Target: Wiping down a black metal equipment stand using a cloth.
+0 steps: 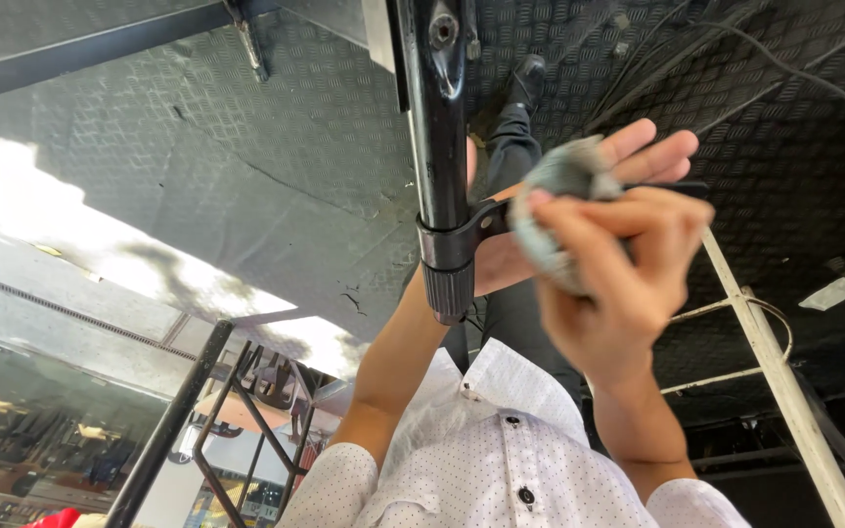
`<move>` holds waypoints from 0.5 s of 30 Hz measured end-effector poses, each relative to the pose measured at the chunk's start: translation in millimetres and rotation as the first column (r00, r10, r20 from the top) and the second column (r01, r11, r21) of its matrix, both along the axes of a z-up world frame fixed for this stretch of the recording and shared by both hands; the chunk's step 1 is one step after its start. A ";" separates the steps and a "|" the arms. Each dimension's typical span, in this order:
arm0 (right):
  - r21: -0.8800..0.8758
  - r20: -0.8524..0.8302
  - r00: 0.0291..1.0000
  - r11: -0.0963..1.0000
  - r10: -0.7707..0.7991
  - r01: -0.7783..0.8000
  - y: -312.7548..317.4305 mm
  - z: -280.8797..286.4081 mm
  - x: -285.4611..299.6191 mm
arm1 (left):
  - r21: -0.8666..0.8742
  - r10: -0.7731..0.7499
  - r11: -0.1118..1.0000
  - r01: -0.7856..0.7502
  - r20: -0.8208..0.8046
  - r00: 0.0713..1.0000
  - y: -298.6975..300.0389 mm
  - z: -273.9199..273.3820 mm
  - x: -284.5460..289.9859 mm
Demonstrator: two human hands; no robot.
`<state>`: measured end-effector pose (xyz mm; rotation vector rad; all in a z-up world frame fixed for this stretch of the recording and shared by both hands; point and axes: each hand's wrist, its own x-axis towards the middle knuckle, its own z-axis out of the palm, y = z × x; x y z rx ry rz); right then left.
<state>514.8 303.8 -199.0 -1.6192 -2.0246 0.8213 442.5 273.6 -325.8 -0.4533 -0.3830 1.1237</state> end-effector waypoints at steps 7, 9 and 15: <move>0.115 0.033 0.989 0.982 0.146 -0.149 1.4 -5.1 19.8 | -0.020 -0.364 0.921 0.390 -0.409 0.837 30.8 40.8 -34.2; 0.082 0.082 0.997 0.997 0.009 -0.016 1.5 -4.2 35.1 | -0.054 -0.322 0.944 0.325 -0.360 0.876 32.8 35.9 -28.4; 0.128 0.142 0.985 0.985 0.094 -0.112 15.5 13.7 -2.6 | 0.005 -0.190 0.979 0.204 -0.341 0.921 35.9 34.4 -6.0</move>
